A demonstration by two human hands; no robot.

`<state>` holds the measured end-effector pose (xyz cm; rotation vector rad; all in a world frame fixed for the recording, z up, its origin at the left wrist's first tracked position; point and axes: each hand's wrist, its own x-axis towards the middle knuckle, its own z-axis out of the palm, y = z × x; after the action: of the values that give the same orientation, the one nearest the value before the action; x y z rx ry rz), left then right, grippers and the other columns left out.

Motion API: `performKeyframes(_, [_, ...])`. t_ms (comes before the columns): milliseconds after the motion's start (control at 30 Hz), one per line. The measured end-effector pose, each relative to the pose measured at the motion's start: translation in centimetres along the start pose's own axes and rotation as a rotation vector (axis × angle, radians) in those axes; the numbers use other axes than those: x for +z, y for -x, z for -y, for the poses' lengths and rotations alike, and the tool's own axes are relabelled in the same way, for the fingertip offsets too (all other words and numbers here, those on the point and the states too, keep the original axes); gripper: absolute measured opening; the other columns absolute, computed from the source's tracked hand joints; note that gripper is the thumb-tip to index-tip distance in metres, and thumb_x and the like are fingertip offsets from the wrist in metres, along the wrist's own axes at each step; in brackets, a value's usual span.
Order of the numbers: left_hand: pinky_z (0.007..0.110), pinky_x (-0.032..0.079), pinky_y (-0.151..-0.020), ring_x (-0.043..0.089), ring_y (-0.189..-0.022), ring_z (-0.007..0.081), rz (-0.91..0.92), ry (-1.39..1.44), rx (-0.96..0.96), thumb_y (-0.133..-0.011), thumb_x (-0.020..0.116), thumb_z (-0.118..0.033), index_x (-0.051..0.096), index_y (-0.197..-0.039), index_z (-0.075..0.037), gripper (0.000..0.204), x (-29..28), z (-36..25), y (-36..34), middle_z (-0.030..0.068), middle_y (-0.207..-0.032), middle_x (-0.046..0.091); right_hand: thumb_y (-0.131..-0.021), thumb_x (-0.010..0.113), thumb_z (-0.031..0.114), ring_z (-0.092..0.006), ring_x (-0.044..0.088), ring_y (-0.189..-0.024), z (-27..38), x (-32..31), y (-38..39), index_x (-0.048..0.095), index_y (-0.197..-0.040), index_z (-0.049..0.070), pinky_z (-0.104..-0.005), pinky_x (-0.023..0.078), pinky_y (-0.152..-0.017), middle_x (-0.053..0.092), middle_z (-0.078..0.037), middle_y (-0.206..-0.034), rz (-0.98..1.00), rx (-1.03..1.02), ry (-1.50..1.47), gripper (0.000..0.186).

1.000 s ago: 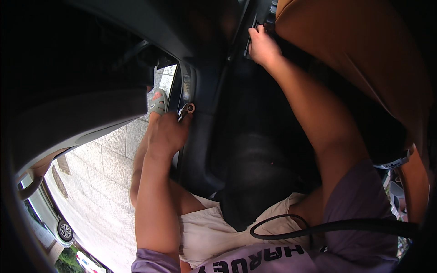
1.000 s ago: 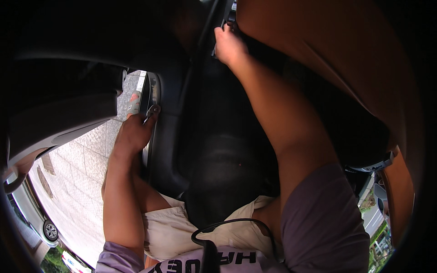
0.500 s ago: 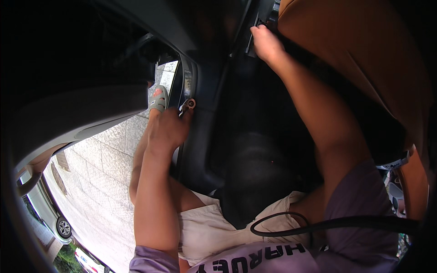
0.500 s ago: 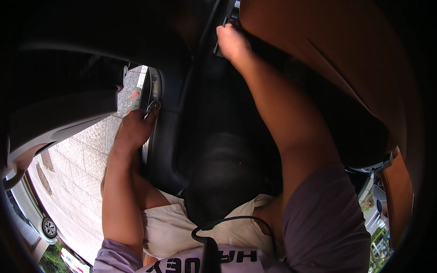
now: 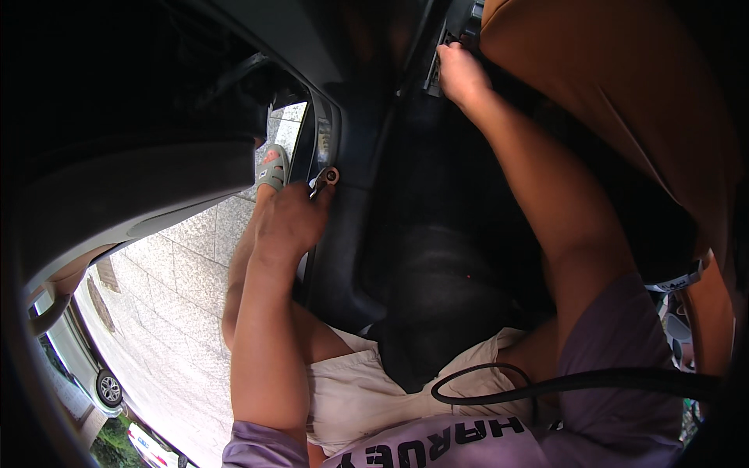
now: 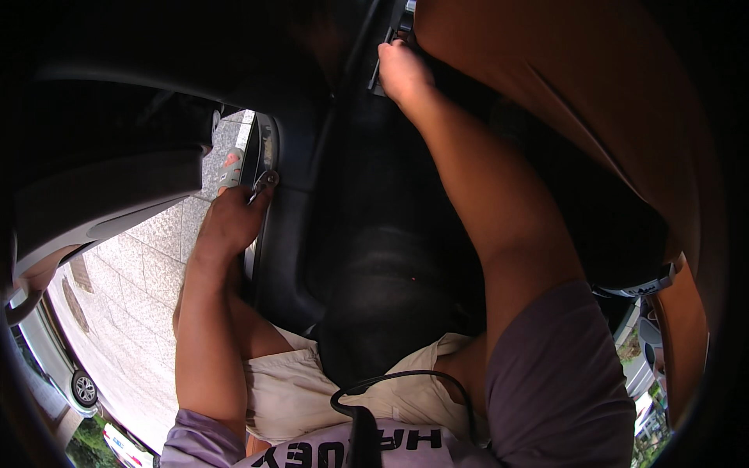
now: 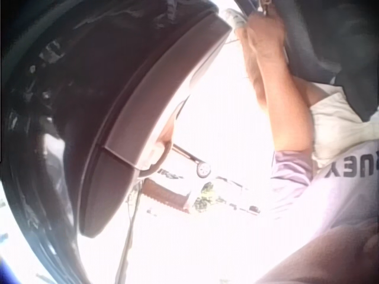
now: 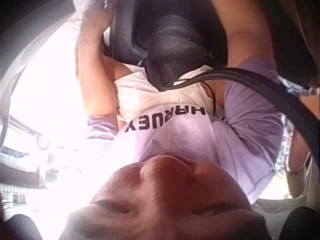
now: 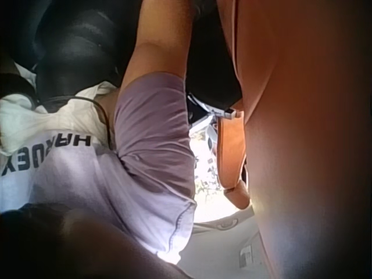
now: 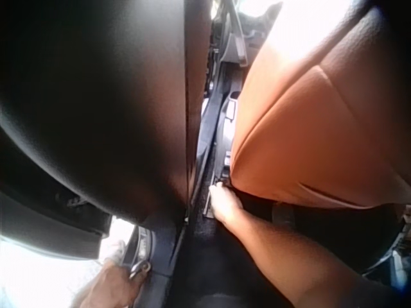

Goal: The person uses a ratchet to unscrew bolts from the floor of a car and pulls back the interior carpet and trim pieces.

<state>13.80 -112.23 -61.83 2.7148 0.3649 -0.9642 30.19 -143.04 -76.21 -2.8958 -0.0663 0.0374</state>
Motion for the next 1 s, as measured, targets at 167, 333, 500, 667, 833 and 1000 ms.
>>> performKeyframes(167, [0.049, 0.052, -0.102, 0.067, -0.118, 0.0453, -0.003, 0.003, -0.001, -0.103, 0.057, -0.057, 0.074, -0.117, 0.001, 0.062, 0.0, -0.1, 0.1, 0.0307, -0.116, 0.072, -0.095, 0.061, 0.005, -0.0379, 0.067, -0.117, 0.2, -0.4, 0.3, 0.066, -0.114, 0.004, -0.0486, 0.057, -0.098, 0.062, -0.021, -0.132, -0.093, 0.018, -0.122, 0.019])
performKeyframes(333, [0.049, 0.052, -0.101, 0.068, -0.117, 0.045, -0.008, 0.007, -0.002, -0.102, 0.058, -0.055, 0.074, -0.117, 0.001, 0.061, 0.1, -0.1, 0.2, 0.0303, -0.115, 0.073, -0.093, 0.061, 0.0, -0.0385, 0.065, -0.119, 0.0, -0.7, 0.5, 0.063, -0.118, 0.003, -0.0481, 0.056, -0.099, 0.06, -0.018, -0.138, -0.012, -0.024, -0.046, 0.025])
performKeyframes(500, [0.049, 0.053, -0.1, 0.068, -0.116, 0.0447, -0.007, 0.042, -0.004, -0.103, 0.058, -0.054, 0.074, -0.117, 0.002, 0.06, 0.2, -0.1, 0.1, 0.0305, -0.114, 0.073, -0.093, 0.061, 0.003, -0.0369, 0.065, -0.119, -0.2, -0.8, 1.2, 0.062, -0.119, 0.005, -0.0484, 0.055, -0.098, 0.063, -0.017, -0.136, -0.047, 0.014, -0.123, 0.026])
performKeyframes(667, [0.049, 0.053, -0.1, 0.069, -0.115, 0.0446, -0.009, 0.037, -0.004, -0.103, 0.059, -0.053, 0.074, -0.116, 0.002, 0.059, 0.4, 0.0, 0.1, 0.0309, -0.113, 0.073, -0.094, 0.059, 0.004, -0.0364, 0.066, -0.118, 0.2, -1.2, 1.1, 0.062, -0.123, 0.008, -0.0489, 0.055, -0.098, 0.063, -0.015, -0.135, -0.006, 0.112, -0.173, 0.03])
performKeyframes(833, [0.049, 0.053, -0.099, 0.068, -0.115, 0.045, -0.017, 0.049, 0.015, -0.103, 0.059, -0.054, 0.074, -0.115, 0.003, 0.06, 0.3, 0.0, 0.1, 0.0314, -0.112, 0.073, -0.097, 0.056, 0.007, -0.0375, 0.069, -0.11, 0.6, -1.3, 0.9, 0.061, -0.121, 0.008, -0.0498, 0.058, -0.091, 0.068, -0.015, -0.125, 0.013, 0.146, -0.084, 0.025])
performKeyframes(1000, [0.049, 0.053, -0.099, 0.068, -0.115, 0.0454, -0.017, 0.047, 0.009, -0.103, 0.057, -0.055, 0.074, -0.114, 0.003, 0.061, 0.3, -0.1, 0.2, 0.0312, -0.112, 0.073, -0.096, 0.058, 0.007, -0.0372, 0.067, -0.115, 0.6, -1.7, 1.2, 0.06, -0.125, 0.008, -0.0505, 0.058, -0.093, 0.065, -0.017, -0.128, 0.042, 0.121, -0.084, 0.029])
